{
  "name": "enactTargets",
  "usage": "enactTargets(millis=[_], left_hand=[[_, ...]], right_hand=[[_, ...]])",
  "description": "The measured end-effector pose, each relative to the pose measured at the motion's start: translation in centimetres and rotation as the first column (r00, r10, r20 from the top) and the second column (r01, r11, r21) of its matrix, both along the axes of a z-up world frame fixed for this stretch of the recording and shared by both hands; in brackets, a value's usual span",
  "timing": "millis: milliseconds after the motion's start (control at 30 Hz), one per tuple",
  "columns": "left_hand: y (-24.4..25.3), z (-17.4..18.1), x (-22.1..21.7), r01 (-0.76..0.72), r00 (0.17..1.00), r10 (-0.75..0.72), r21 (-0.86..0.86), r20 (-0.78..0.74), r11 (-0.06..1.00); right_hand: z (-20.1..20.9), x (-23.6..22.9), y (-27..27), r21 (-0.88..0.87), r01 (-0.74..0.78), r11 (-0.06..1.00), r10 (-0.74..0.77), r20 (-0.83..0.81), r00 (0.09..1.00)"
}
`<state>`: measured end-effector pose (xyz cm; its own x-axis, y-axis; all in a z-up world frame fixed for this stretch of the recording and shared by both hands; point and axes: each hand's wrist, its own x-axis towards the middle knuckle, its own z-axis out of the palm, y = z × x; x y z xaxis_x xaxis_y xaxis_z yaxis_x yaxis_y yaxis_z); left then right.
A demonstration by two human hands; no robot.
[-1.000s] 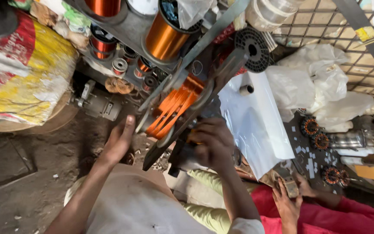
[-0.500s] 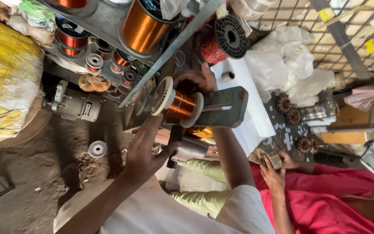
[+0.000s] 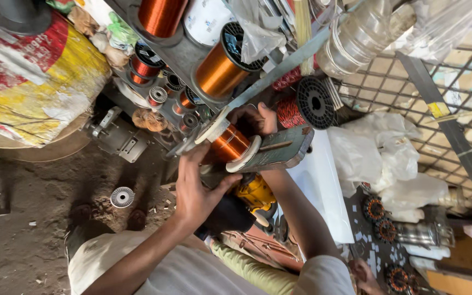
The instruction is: The person operates a wire winding machine to wrap copper wire around a cylindrical core. They use a yellow tool to guide the wire and scissors to cut it after winding is complete.
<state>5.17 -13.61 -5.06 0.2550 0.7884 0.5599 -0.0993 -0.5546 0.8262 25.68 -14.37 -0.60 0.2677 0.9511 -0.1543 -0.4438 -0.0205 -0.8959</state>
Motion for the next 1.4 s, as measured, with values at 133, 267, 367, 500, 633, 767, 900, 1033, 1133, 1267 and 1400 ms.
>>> enactTargets(millis=[133, 267, 367, 500, 633, 767, 900, 1033, 1133, 1267, 1400], left_hand=[[-0.5, -0.2, 0.3, 0.026, 1.0, -0.027, -0.082, -0.005, 0.996], [-0.6, 0.0, 0.5, -0.011, 1.0, 0.011, -0.066, 0.007, 0.998], [-0.9, -0.3, 0.6, -0.046, 0.999, 0.046, -0.046, -0.006, 0.998], [-0.8, -0.8, 0.5, -0.024, 0.999, 0.023, -0.049, -0.023, 0.999], [-0.5, -0.5, 0.3, -0.012, 0.999, 0.011, -0.016, -0.035, 1.0], [-1.0, 0.7, -0.8, -0.062, 0.988, 0.068, 0.048, -0.138, 0.997], [-0.8, 2.8, -1.9, -0.03, 0.97, 0.049, 0.084, -0.24, 0.996], [-0.7, 4.0, -2.5, 0.016, 0.94, 0.006, 0.061, -0.342, 0.998], [-0.5, 4.1, -3.0, 0.013, 0.938, 0.043, 0.16, -0.344, 0.987], [-0.3, 3.3, -3.7, 0.054, 0.932, 0.029, 0.216, -0.362, 0.975], [0.5, 0.7, -4.3, 0.091, 0.955, -0.005, 0.276, -0.298, 0.957]], right_hand=[[-1.3, 1.3, 0.4, -0.028, 0.007, 1.0, -0.007, 0.015, 1.0], [-1.8, 1.8, 0.7, -0.057, 0.05, 0.997, -0.053, -0.049, 0.997], [-2.1, 2.0, 0.5, -0.068, 0.025, 0.997, -0.026, -0.015, 1.0], [-2.6, 2.1, 0.3, -0.082, 0.077, 0.994, -0.069, 0.104, 0.992], [-2.3, 1.7, 0.6, -0.078, 0.083, 0.993, -0.076, 0.086, 0.993], [-1.2, 0.2, -0.1, -0.095, 0.105, 0.99, -0.086, 0.188, 0.978], [0.6, -1.2, -0.5, 0.162, -0.004, 0.987, -0.052, 0.338, 0.94], [1.9, -1.3, -0.6, 0.178, -0.277, 0.944, 0.105, 0.633, 0.767], [2.5, -1.5, -0.6, 0.208, -0.333, 0.92, 0.091, 0.712, 0.696], [3.2, -3.0, -0.2, 0.319, -0.334, 0.887, -0.03, 0.762, 0.647], [4.7, -4.6, -1.1, 0.238, -0.34, 0.91, -0.076, 0.901, 0.428]])
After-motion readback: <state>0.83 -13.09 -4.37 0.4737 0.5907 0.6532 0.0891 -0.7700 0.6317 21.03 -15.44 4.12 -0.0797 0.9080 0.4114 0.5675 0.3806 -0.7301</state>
